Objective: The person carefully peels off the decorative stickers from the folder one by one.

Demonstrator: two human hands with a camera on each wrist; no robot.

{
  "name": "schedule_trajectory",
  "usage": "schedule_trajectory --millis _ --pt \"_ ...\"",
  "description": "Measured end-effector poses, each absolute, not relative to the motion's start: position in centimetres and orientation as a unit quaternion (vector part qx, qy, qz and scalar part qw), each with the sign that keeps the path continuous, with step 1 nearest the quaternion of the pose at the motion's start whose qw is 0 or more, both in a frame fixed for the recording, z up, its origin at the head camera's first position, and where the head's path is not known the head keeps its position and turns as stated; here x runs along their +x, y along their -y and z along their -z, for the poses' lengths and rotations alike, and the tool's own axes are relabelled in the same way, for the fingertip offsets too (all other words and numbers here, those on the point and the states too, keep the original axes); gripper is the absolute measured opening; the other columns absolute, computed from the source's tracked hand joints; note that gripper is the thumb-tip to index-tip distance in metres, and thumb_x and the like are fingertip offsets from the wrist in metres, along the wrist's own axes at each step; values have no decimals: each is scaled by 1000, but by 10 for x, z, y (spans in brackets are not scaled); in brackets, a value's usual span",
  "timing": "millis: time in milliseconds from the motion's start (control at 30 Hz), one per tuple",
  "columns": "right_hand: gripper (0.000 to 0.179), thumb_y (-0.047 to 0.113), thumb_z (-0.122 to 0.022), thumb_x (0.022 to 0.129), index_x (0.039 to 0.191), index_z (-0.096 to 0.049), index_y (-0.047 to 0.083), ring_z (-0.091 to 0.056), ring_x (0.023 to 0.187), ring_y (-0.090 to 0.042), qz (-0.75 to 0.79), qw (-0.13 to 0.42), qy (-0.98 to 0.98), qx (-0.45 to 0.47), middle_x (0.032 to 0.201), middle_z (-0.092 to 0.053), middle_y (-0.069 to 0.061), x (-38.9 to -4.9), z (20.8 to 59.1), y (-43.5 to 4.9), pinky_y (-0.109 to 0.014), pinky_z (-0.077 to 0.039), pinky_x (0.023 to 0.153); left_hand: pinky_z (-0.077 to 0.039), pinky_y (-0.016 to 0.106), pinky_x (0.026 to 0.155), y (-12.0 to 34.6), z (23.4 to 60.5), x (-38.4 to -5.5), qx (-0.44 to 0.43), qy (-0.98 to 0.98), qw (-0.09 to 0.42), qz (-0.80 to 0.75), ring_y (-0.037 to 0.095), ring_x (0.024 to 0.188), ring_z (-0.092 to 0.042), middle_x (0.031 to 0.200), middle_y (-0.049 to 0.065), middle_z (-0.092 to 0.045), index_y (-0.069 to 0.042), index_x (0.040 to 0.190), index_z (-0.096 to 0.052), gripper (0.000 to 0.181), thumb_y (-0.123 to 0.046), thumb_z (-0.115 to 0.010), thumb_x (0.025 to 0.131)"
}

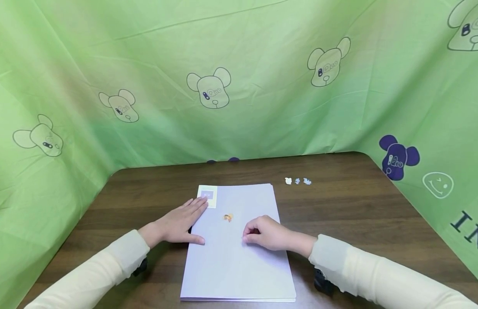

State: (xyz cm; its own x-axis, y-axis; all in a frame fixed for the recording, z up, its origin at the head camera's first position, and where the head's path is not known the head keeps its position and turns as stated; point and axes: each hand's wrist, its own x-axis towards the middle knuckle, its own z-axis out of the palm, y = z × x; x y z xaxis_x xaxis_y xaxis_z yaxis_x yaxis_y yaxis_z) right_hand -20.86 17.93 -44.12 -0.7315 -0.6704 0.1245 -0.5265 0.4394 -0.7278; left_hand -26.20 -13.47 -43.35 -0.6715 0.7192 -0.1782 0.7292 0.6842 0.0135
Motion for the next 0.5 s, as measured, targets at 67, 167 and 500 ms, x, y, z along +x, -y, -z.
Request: schedule_trajectory --millis 67,167,500 --pt "12 12 -68 92 80 -68 14 -46 63 -1 398 96 -844 -348 67 -56 12 -209 441 -179 -21 -43 58 -3 35 117 135 433 -262 397 -914 86 29 19 147 3 162 8 -2 -6 156 -10 113 -86 -33 80" --pt "13 11 -66 93 80 -66 13 -46 60 -1 409 103 -842 -337 65 -54 11 -209 441 -179 -21 -43 56 -3 35 117 135 433 -262 396 -914 88 28 18 147 3 162 8 -2 -6 156 -9 114 -87 -32 79" --pt "16 8 -62 96 80 -64 6 -52 56 -7 441 116 -842 -290 64 -54 4 -213 438 -184 -24 -50 53 -3 36 117 134 432 -262 395 -914 88 26 19 147 2 163 7 -2 -6 156 -9 114 -87 -31 79"
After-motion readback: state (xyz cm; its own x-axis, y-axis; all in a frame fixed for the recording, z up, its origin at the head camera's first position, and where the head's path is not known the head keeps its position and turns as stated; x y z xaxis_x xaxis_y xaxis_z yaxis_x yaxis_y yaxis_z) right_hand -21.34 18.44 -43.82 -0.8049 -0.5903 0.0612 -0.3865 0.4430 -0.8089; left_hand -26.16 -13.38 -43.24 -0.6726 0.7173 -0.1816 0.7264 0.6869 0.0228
